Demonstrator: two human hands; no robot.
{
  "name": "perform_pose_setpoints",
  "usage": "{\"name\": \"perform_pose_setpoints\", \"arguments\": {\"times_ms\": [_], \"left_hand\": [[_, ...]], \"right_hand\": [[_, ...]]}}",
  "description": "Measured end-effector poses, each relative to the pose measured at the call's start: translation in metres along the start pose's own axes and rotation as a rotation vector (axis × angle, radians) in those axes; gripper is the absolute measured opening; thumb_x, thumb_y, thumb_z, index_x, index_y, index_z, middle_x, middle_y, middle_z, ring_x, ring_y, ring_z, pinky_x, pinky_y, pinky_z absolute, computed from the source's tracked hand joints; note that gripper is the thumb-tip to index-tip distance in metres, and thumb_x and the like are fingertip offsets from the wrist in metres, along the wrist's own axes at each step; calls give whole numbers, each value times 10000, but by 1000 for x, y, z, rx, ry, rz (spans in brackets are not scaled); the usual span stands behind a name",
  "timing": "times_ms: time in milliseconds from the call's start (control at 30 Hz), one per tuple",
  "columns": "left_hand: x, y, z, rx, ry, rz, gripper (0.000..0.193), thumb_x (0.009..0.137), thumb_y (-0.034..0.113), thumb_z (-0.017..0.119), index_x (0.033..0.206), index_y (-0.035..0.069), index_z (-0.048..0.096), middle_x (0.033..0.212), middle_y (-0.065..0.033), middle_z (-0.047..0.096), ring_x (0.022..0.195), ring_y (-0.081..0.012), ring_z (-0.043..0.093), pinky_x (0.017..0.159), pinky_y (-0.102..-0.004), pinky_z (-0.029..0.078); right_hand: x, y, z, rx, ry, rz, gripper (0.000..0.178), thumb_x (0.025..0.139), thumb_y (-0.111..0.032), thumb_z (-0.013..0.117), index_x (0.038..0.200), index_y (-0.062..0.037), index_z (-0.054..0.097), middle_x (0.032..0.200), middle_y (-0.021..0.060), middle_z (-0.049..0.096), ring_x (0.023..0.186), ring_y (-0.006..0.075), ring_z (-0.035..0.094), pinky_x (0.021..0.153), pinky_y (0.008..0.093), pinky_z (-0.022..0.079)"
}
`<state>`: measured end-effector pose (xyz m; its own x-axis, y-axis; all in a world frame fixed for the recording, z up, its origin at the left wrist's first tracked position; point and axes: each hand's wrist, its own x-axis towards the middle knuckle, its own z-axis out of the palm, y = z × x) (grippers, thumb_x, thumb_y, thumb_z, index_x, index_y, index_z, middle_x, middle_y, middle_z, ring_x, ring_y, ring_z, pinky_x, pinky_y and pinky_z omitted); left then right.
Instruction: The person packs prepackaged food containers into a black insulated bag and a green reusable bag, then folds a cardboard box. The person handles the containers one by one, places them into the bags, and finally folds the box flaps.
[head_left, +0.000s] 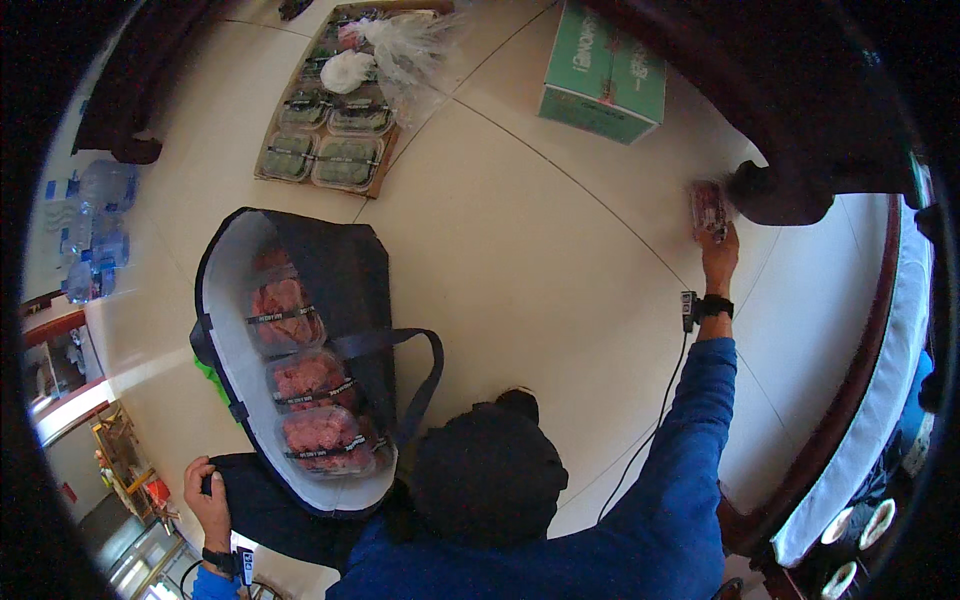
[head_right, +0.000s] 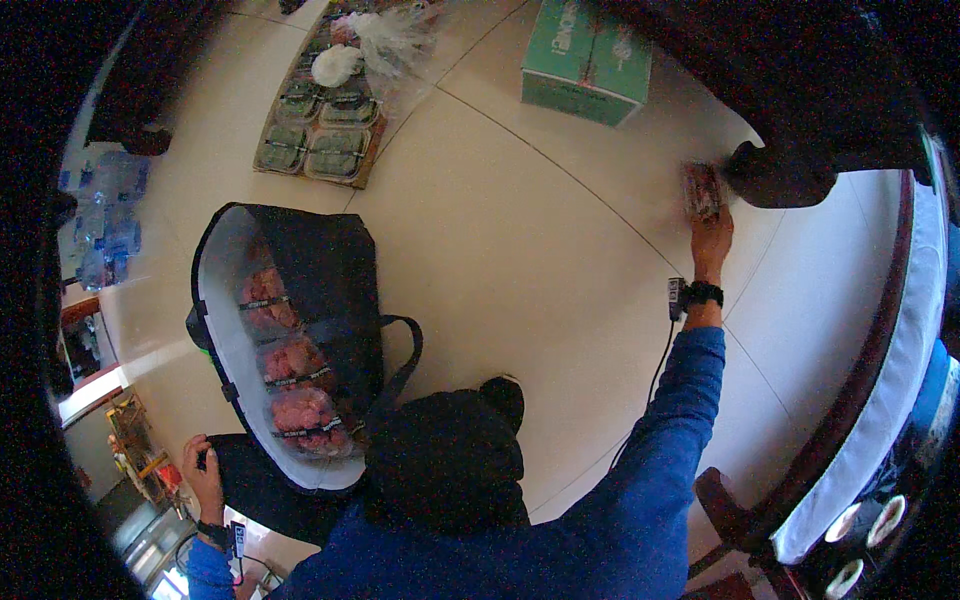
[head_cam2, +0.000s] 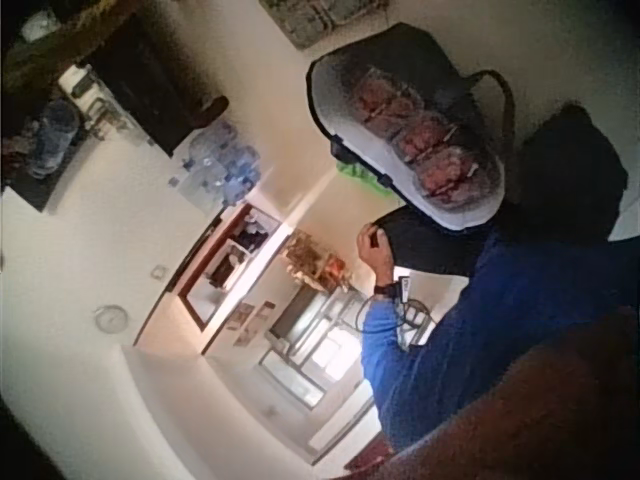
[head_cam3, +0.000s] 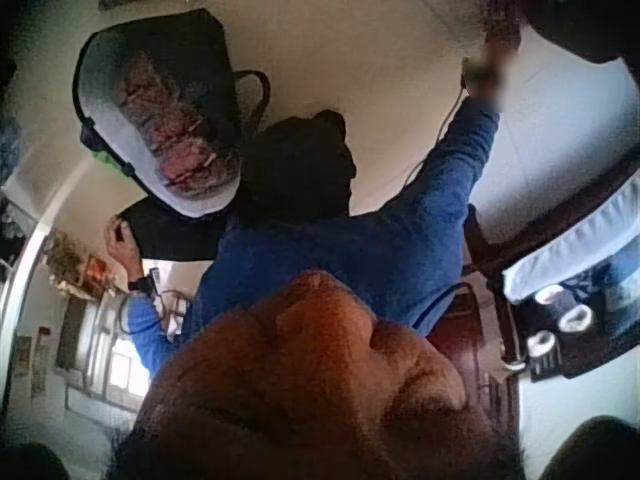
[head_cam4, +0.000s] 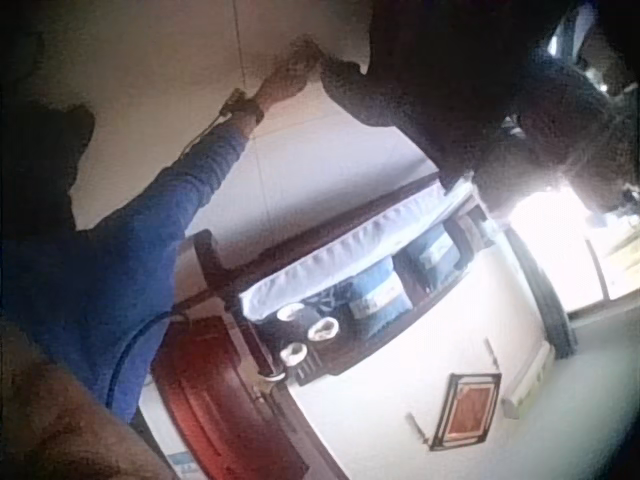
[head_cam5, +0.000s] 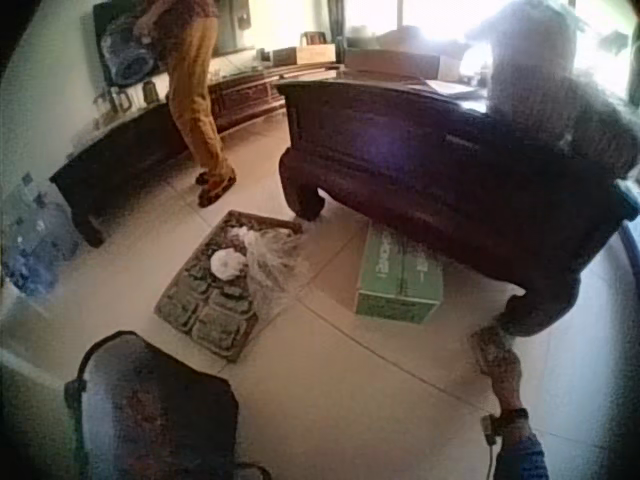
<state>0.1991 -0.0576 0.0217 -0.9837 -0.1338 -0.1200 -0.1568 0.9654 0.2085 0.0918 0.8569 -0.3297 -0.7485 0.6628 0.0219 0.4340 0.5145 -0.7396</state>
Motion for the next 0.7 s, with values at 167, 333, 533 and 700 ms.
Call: {"name": "perform_pose_setpoints", "arguments": {"times_ms": [167,333,533,700], "left_hand": [[-2,5,-2,17,-5,-45,111,862,26,615,965,-4,640,1146,-168,669,1111,-310,622,1033,-397,460],[1,13,-5,46,-33,-46,107,860,38,626,958,-6,635,1133,-164,671,1100,-305,623,1016,-391,466],[6,17,0,81,-11,-72,112,824,41,663,927,-3,648,1083,-170,680,1053,-315,639,972,-398,487],[6,17,1,22,30,-21,147,774,39,692,913,-3,665,1085,-165,696,1052,-320,655,964,-395,499]], "right_hand": [[27,16,2,-195,25,-150,441,816,-197,788,1173,17,642,1000,105,700,868,229,648,774,366,521],[43,18,3,-99,-54,-130,598,820,-212,787,1353,-26,588,1296,164,679,1111,348,652,990,399,491],[2,-22,15,226,-260,-273,734,783,-242,810,1414,1,525,1275,160,664,1100,371,614,988,445,485],[-64,-35,45,-234,-254,-98,885,759,-179,856,1495,21,406,1221,228,636,1220,320,549,919,442,526]]}}
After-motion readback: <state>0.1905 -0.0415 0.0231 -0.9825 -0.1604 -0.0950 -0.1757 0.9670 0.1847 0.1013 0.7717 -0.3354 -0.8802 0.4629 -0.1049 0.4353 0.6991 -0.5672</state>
